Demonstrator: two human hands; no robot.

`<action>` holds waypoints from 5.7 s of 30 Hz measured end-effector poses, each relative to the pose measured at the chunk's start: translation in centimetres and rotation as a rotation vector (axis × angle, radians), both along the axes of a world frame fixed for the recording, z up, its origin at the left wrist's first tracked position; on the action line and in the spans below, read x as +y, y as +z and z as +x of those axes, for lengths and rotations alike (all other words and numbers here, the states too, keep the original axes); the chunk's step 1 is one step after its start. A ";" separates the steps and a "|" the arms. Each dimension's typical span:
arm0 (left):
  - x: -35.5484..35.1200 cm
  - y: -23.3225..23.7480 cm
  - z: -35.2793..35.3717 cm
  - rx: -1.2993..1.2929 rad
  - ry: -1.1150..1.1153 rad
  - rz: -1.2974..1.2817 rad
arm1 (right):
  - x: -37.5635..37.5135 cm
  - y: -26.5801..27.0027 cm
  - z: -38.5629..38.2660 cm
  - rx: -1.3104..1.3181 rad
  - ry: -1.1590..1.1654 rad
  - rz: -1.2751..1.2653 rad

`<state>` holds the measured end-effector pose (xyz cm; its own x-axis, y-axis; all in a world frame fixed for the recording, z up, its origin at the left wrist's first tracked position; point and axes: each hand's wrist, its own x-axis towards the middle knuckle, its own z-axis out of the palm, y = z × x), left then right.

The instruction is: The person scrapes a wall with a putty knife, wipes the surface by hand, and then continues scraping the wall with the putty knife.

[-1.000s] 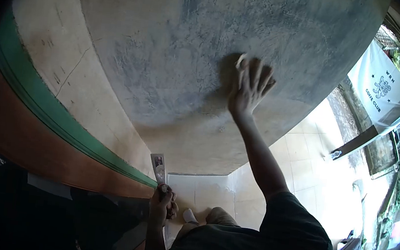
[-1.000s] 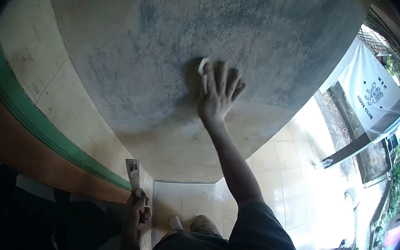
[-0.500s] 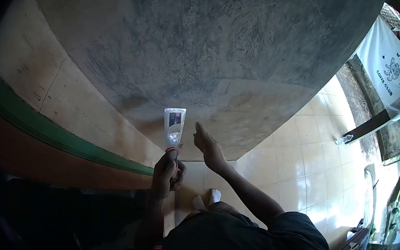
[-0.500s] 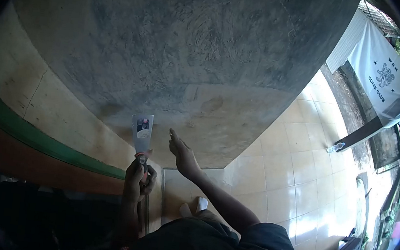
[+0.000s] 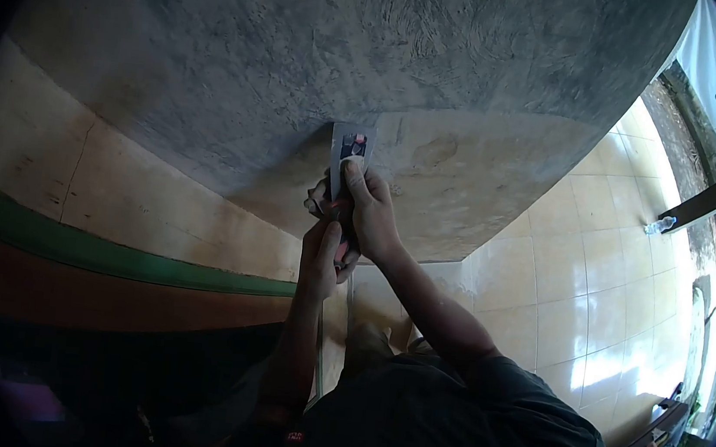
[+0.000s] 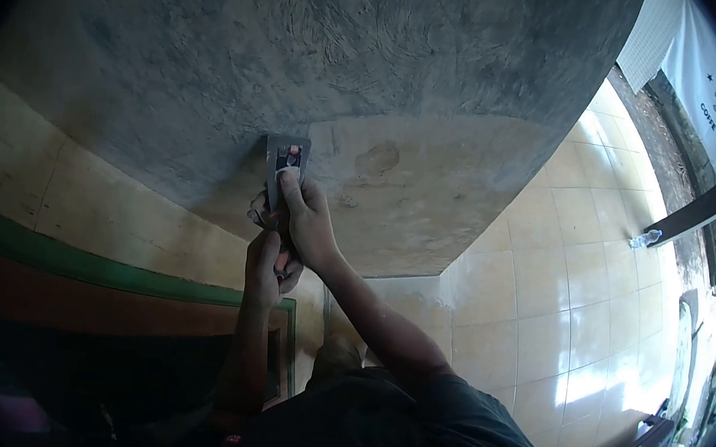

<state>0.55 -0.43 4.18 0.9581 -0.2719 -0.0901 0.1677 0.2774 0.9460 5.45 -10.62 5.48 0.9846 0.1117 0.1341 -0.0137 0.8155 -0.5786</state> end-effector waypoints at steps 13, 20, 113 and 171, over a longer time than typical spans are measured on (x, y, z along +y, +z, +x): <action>0.4 -1.6 0.4 -0.079 0.037 0.146 | 0.8 0.7 0.2 0.007 -0.247 -0.221; 0.0 -1.0 1.5 -0.101 0.052 0.198 | 1.1 0.4 0.8 0.075 -0.258 -0.204; -7.4 0.5 3.5 -0.132 0.208 -0.067 | -4.3 -5.2 -6.7 0.117 -0.191 -0.615; -6.8 1.1 5.1 -0.136 0.188 0.010 | -2.8 -6.5 -5.2 0.049 -0.287 -0.915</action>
<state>5.62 -7.26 5.29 0.9953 -0.0876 0.0417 -0.0153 0.2824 0.9592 0.24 -13.38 -0.99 0.9929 -0.0937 0.0730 0.0756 0.0241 -0.9968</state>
